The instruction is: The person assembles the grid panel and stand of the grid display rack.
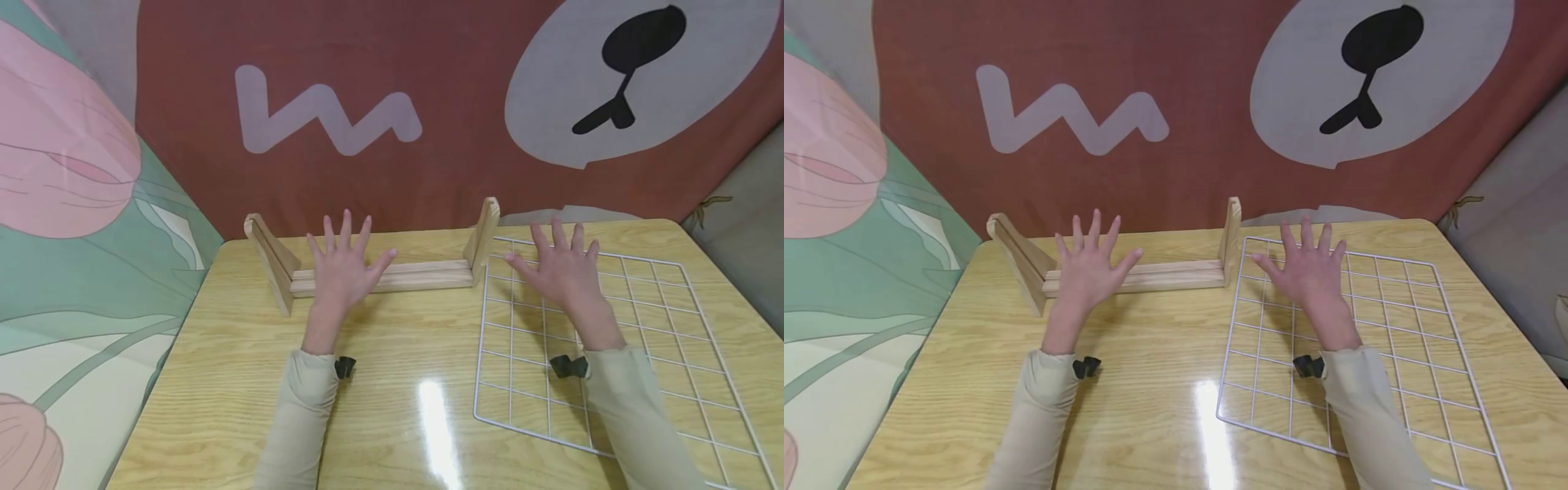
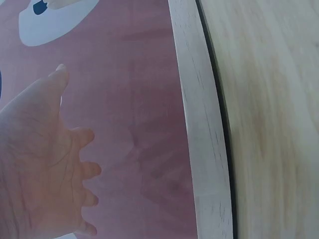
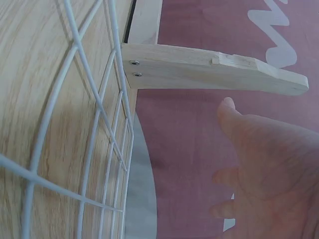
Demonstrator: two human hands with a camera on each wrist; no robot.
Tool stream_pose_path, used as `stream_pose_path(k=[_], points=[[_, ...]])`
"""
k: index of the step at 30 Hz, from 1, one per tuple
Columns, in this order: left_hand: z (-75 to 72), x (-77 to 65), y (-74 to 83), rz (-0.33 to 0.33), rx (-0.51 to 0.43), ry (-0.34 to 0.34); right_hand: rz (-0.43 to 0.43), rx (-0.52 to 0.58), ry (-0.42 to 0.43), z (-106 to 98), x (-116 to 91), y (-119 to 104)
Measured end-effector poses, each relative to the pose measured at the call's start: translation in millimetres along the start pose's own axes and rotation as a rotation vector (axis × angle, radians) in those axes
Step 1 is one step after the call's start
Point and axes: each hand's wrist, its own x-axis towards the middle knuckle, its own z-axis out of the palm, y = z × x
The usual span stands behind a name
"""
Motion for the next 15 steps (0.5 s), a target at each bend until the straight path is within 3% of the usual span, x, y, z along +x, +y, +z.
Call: stream_pose_path(k=[7, 15], points=[[0.7, -0.1, 6.6, 0.018, -0.034, -0.012, 0.012, 0.063, -0.022, -4, -1, 3], [8.3, -1.9, 22.3, 0.088, -0.155, 0.046, 0.002, 0.111, -0.072, -7, 0, 14]])
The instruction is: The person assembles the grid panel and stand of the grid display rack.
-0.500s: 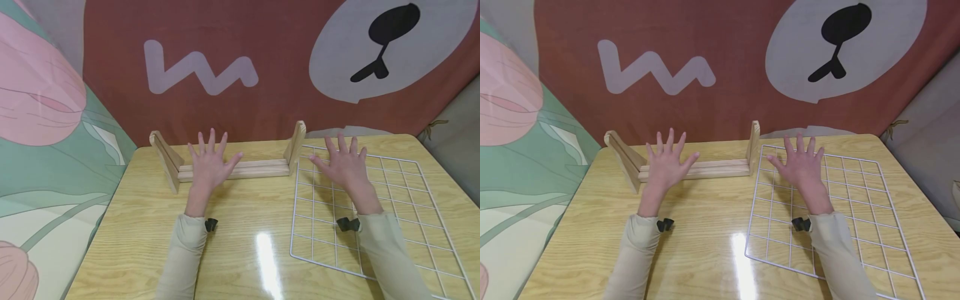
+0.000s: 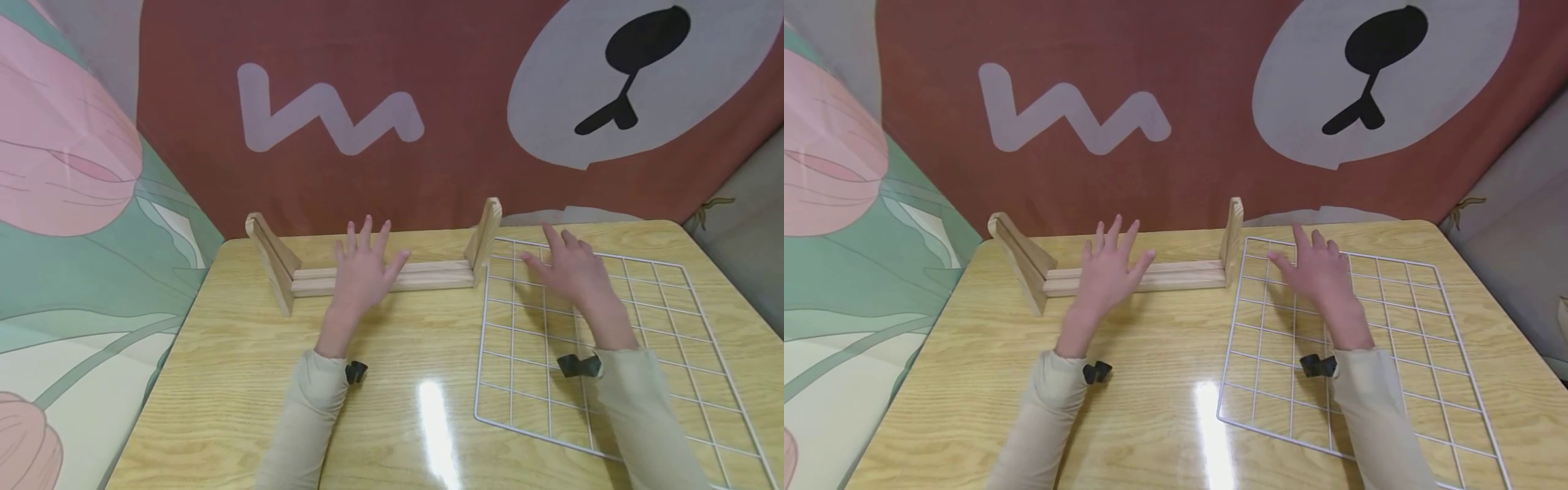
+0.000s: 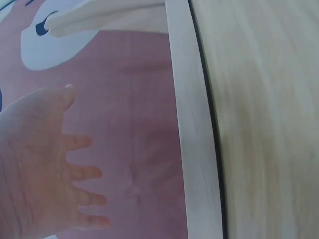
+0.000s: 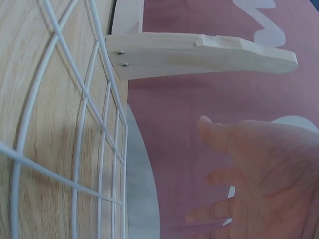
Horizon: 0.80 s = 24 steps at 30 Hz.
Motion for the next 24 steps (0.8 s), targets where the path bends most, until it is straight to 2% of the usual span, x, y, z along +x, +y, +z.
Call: stream_pose_path(k=[5, 8, 10, 17, 24], points=[[7.6, -1.2, 11.2, 0.065, -0.004, 0.042, 0.029, 0.024, -0.052, -2, 1, 8], [10.9, -2.2, 18.8, 0.084, -0.008, 0.053, 0.043, 0.04, -0.077, -5, 0, 12], [12.1, -3.5, 25.4, 0.089, -0.045, 0.048, 0.052, 0.05, -0.091, -6, 0, 15], [16.7, -10.9, 55.4, 0.118, -0.294, -0.027, 0.07, 0.058, -0.088, -13, 0, 26], [25.7, -18.5, 74.3, 0.133, -0.347, -0.119, 0.057, 0.069, -0.061, -19, -6, 37]])
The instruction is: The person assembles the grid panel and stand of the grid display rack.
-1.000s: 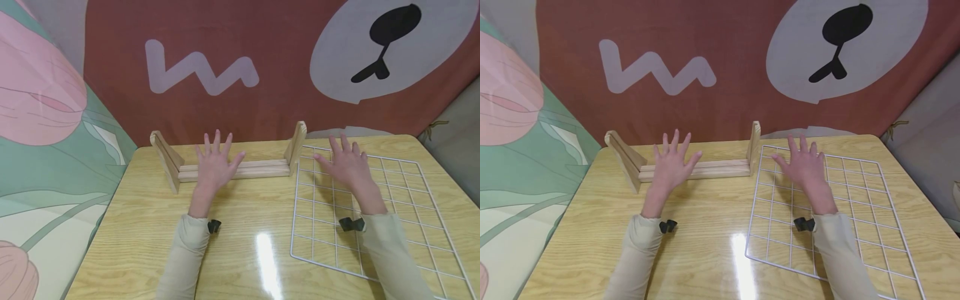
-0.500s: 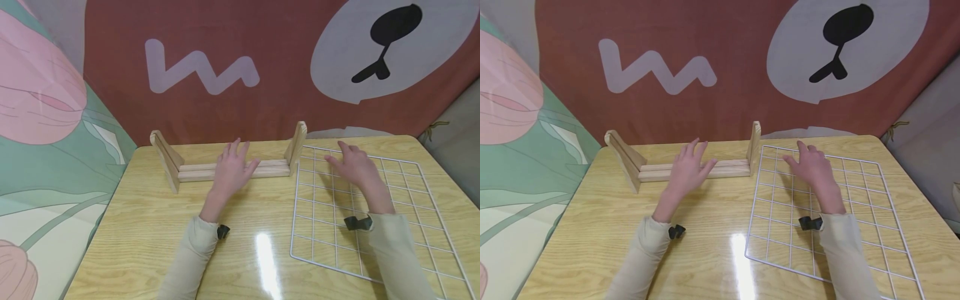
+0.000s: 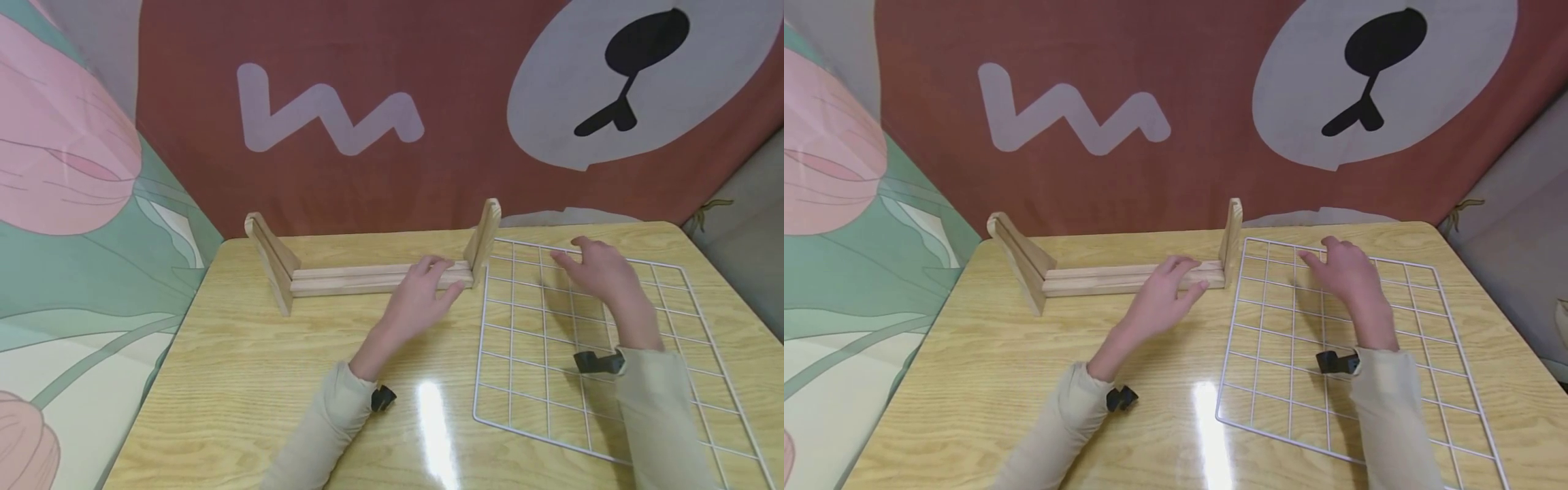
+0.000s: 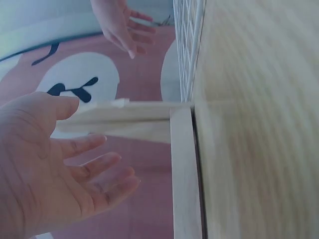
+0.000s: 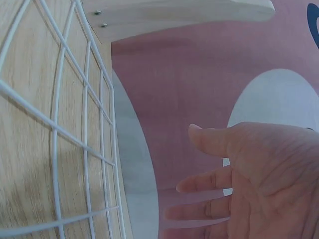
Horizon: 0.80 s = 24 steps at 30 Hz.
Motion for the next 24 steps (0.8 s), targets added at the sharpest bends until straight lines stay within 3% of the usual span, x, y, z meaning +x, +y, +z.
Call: stream_pose_path(k=[15, 24], points=[[24.5, -8.2, 18.2, -0.002, -0.15, -0.157, 0.053, 0.016, -0.006, -9, -3, 27], [30.7, -12.9, 23.5, 0.018, -0.22, -0.239, 0.067, 0.013, 0.011, -13, -6, 40]])
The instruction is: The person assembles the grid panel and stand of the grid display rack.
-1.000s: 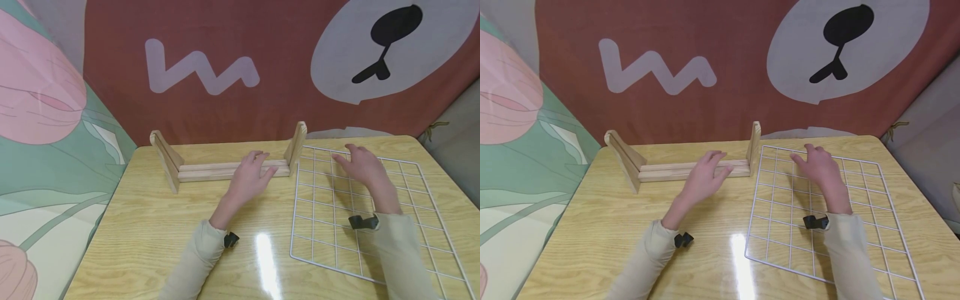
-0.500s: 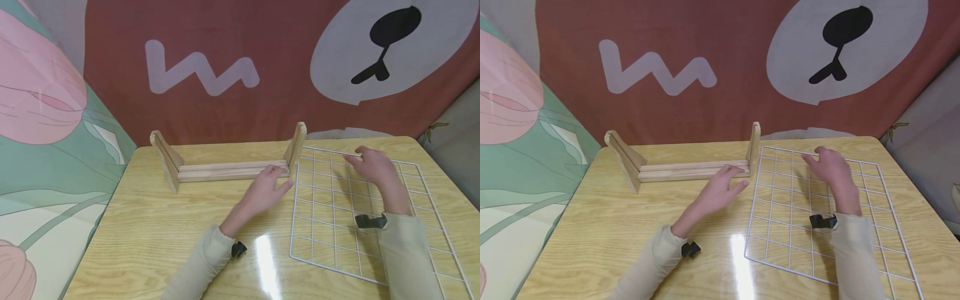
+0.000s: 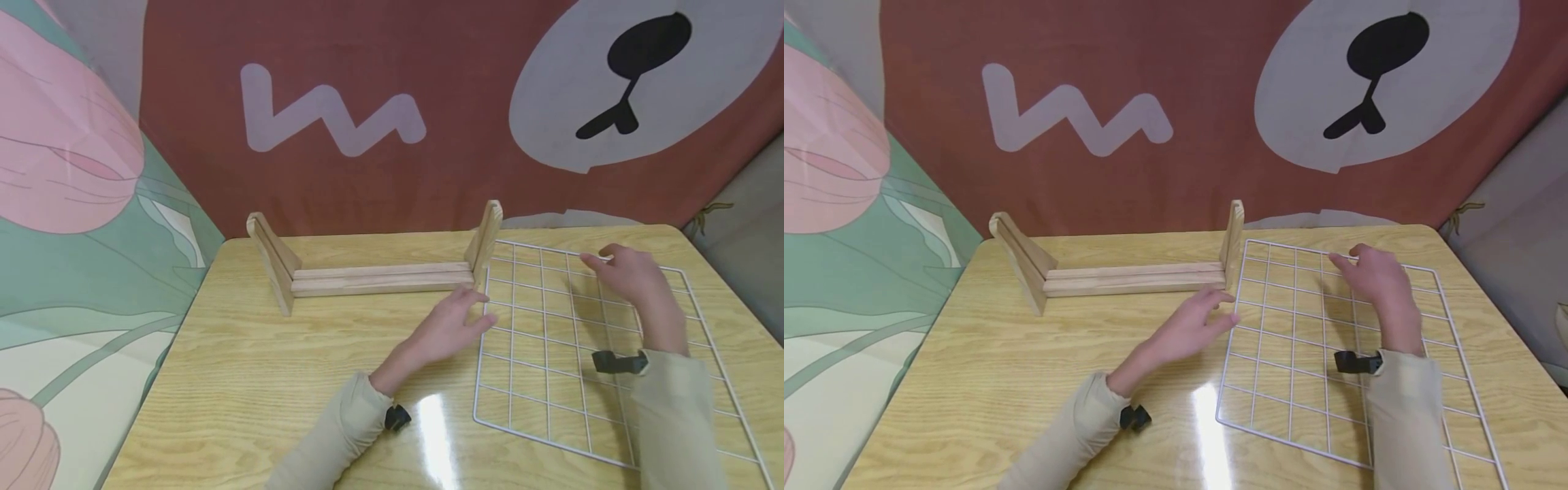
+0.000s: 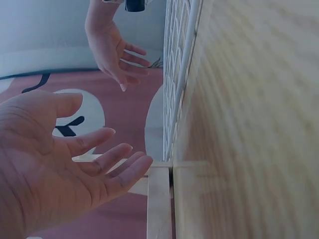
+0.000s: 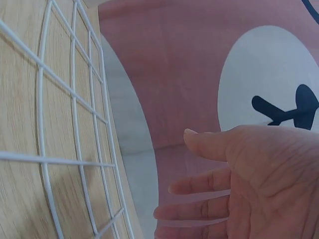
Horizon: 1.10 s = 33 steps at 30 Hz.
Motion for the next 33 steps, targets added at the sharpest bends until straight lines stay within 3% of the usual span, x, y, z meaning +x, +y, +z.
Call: stream_pose_path(k=[6, 20, 33], points=[[6.7, -0.1, 1.2, 0.001, -0.011, -0.031, -0.003, -0.01, 0.018, -2, -1, 10], [16.8, -1.9, 4.3, 0.074, 0.033, -0.121, 0.051, 0.009, 0.011, -5, -7, 35], [23.5, -4.0, 4.4, 0.066, 0.103, -0.173, 0.126, 0.014, -0.017, -9, -13, 59]])
